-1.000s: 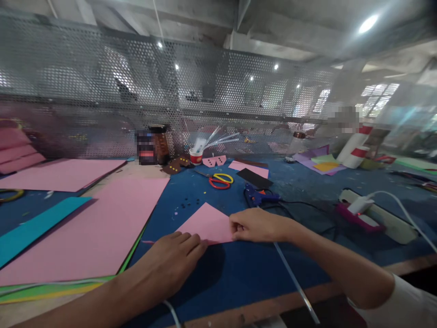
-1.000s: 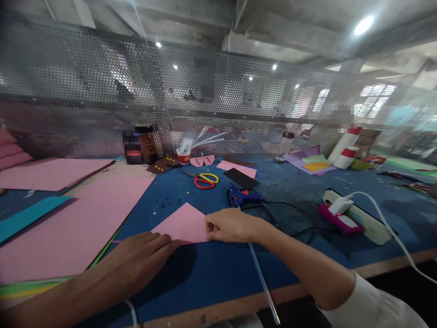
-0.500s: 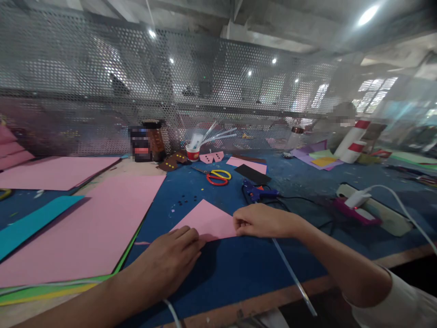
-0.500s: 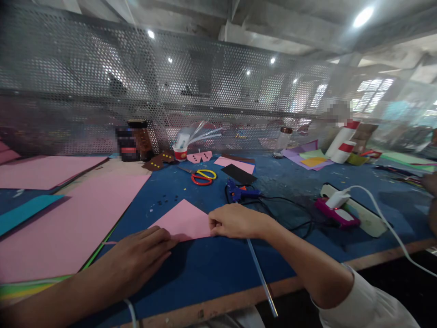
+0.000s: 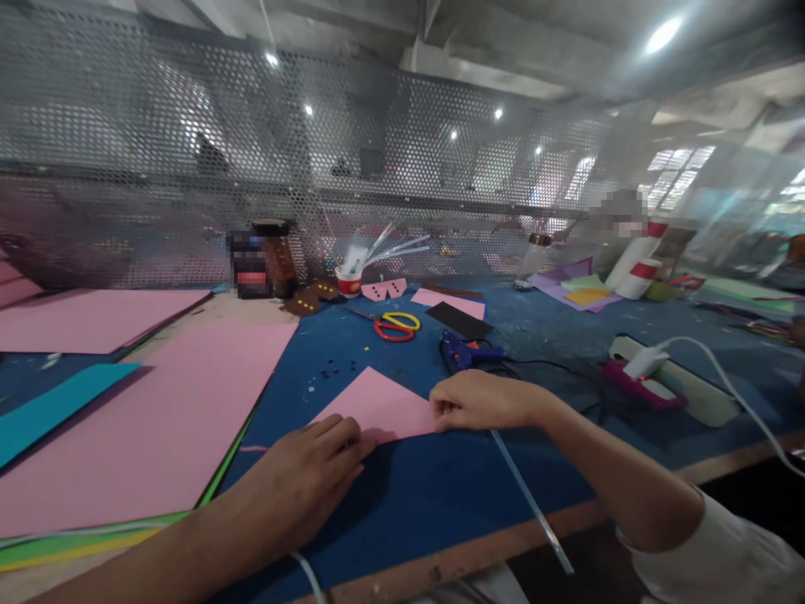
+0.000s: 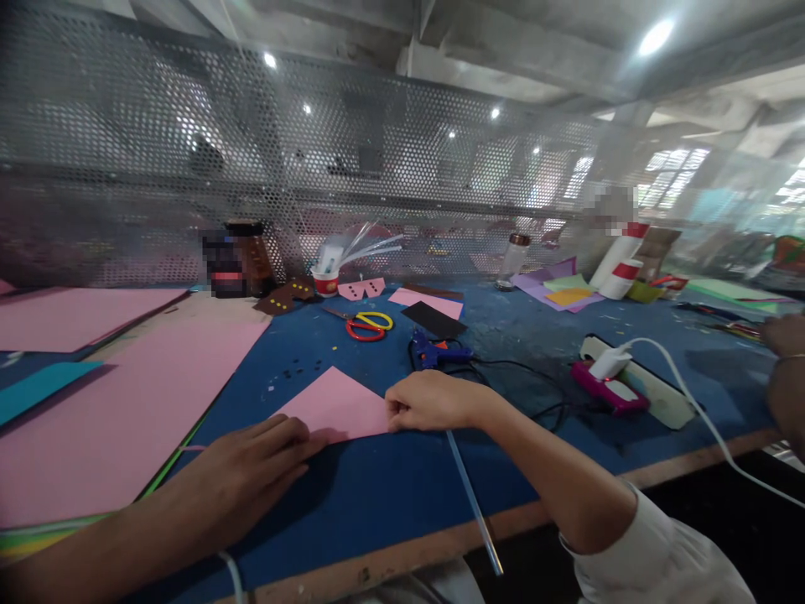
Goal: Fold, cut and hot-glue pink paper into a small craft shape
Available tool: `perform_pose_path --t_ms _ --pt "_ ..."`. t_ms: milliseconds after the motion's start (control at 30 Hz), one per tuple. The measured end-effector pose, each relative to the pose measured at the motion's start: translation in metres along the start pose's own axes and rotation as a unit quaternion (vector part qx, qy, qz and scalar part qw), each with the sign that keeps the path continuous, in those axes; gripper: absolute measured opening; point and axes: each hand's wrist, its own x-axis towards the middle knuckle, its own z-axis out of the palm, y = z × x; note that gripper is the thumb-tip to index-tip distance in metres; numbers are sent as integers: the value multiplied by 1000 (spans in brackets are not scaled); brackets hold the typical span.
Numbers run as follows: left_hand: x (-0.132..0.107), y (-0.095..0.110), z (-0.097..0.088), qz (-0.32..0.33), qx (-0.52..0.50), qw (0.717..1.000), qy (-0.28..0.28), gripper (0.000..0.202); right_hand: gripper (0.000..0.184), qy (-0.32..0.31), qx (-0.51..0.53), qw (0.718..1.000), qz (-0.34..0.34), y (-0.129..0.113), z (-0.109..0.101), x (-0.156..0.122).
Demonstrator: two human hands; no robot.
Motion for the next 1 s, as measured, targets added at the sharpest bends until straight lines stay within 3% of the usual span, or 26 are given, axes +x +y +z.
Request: perform_pose_path --t_ms 133,500,1000 --pt "0 -2 2 -27 -26 998 -53 41 10 -5 10 1000 -4 1 -1 -1" --pt "0 -1 -2 -57 -77 994 -46 35 10 4 1 1000 -15 5 -2 -4" --pt "0 -2 1 -46 -64 996 -50 49 7 -12 -4 1000 14 2 -5 -7"
